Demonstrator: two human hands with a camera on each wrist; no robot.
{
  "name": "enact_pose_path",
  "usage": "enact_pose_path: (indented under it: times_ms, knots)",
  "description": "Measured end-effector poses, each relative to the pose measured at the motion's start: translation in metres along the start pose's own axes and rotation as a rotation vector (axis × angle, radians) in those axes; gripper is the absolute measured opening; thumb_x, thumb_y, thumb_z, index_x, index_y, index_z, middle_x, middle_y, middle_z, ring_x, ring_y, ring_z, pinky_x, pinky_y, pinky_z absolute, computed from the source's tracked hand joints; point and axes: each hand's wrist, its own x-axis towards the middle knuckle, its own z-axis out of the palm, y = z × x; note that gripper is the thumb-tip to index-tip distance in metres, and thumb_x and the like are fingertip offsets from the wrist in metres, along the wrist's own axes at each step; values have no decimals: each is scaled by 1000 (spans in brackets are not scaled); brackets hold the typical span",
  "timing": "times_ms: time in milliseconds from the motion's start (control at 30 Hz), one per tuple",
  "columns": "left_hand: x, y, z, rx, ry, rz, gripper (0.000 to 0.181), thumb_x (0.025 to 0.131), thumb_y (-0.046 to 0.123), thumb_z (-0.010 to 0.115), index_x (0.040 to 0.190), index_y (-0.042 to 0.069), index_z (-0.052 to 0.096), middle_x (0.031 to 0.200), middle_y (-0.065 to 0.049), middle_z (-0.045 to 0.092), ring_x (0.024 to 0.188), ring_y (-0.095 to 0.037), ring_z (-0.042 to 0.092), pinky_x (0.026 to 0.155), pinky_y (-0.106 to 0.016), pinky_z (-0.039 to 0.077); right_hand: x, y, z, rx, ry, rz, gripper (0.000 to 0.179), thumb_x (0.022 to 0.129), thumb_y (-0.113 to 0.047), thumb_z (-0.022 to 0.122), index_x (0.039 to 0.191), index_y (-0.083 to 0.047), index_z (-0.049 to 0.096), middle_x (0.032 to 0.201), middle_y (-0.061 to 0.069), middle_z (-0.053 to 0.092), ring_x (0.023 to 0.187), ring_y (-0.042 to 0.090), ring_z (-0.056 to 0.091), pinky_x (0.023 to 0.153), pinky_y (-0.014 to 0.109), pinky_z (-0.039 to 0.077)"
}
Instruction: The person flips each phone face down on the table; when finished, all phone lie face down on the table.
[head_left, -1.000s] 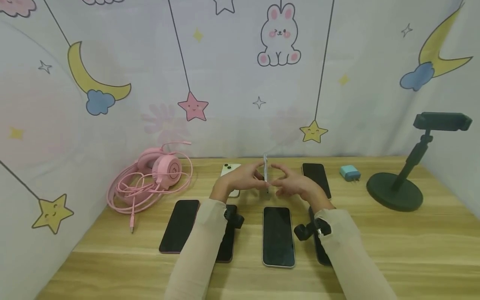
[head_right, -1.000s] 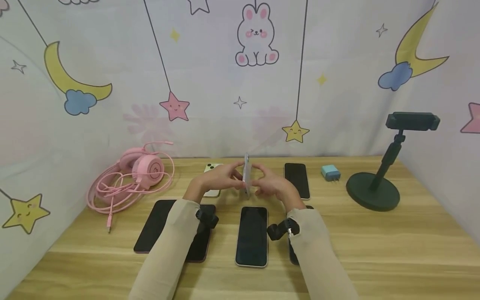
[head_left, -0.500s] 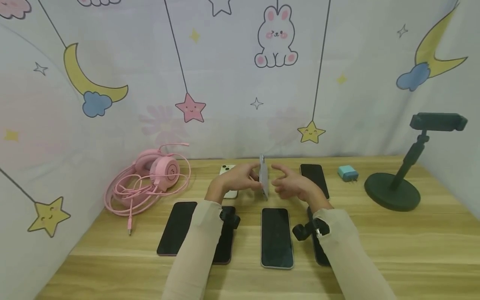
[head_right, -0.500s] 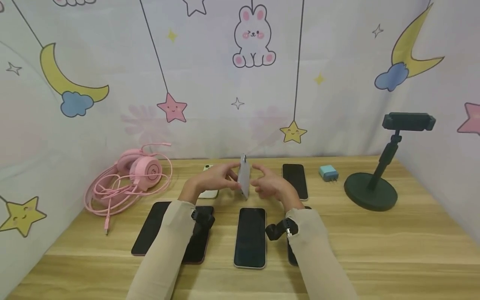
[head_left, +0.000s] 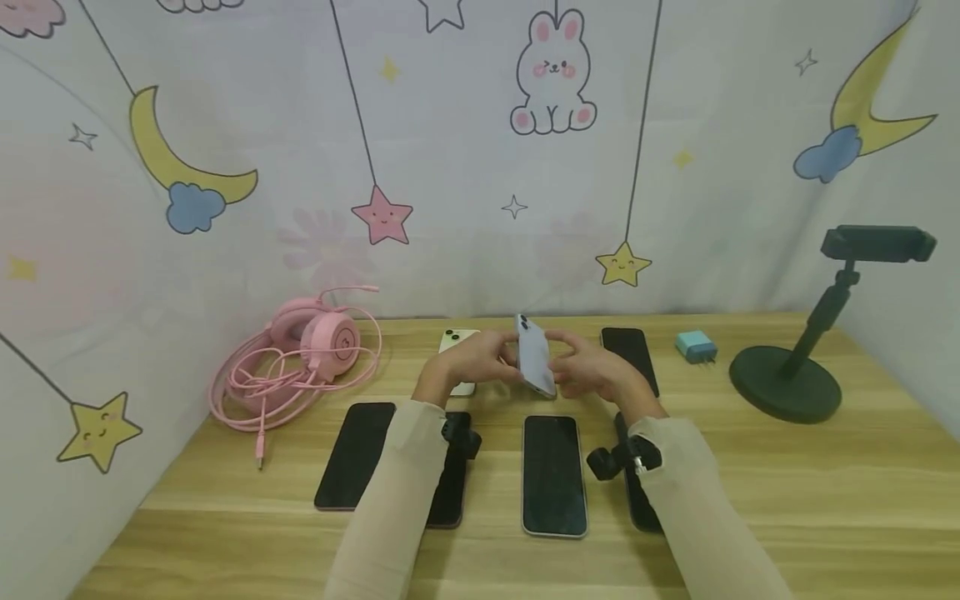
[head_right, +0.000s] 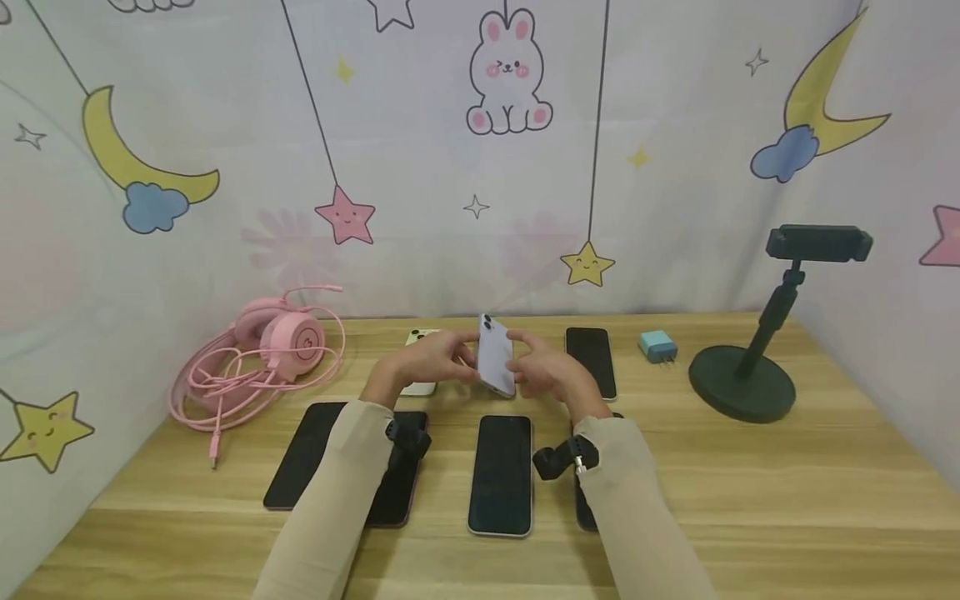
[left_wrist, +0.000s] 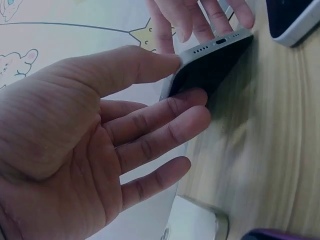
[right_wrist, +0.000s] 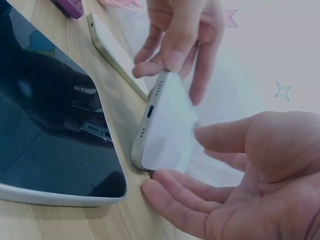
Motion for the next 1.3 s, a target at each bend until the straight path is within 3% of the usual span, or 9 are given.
enact_pose_path:
  times_ms: [300,567,833,1100,1200,1300]
  knots:
    - [5,-6,7,-32,-21,-53,82,91,13,74,156,-2,26,108,-12,72,86,-17,67,80,-31,50,-2,0,-4,-38,29,33,58,104,-5,46,158,-14,26,149,29,37,124,39,52,89,45,54]
    - [9,-8,11,-27,-34,-68,85,90,14,76,156,-3,25,97,-7,72,79,-16,64,69,-28,46,-1,2,-8,-23,41,35,57,103,-1,43,157,-10,28,123,20,47,104,27,53,82,40,55]
    - [9,-8,16,5,-30,-63,82,88,15,78,153,-4,30,84,-4,68,66,-13,56,59,-26,41,0,5,-7,3,61,52,64,98,7,47,157,-8,27,141,26,43,108,29,53,85,42,55]
    - [11,-3,17,81,-17,-95,86,88,17,78,155,-3,28,81,0,63,69,-11,52,64,-24,40,-3,3,-7,-12,62,44,56,103,0,43,156,-8,28,124,20,50,104,27,55,83,40,55]
    - [10,-2,18,93,-41,-133,62,87,17,80,137,-5,51,76,0,57,66,-12,47,60,-24,37,-3,3,-7,-27,63,42,54,104,-2,42,156,-8,29,122,20,50,101,27,55,82,39,55]
    - [11,-3,21,120,-69,-148,35,86,19,80,103,-4,59,74,0,53,66,-12,46,58,-24,36,-5,4,-7,-34,49,45,55,103,0,43,156,-6,28,126,21,48,102,27,55,81,39,56]
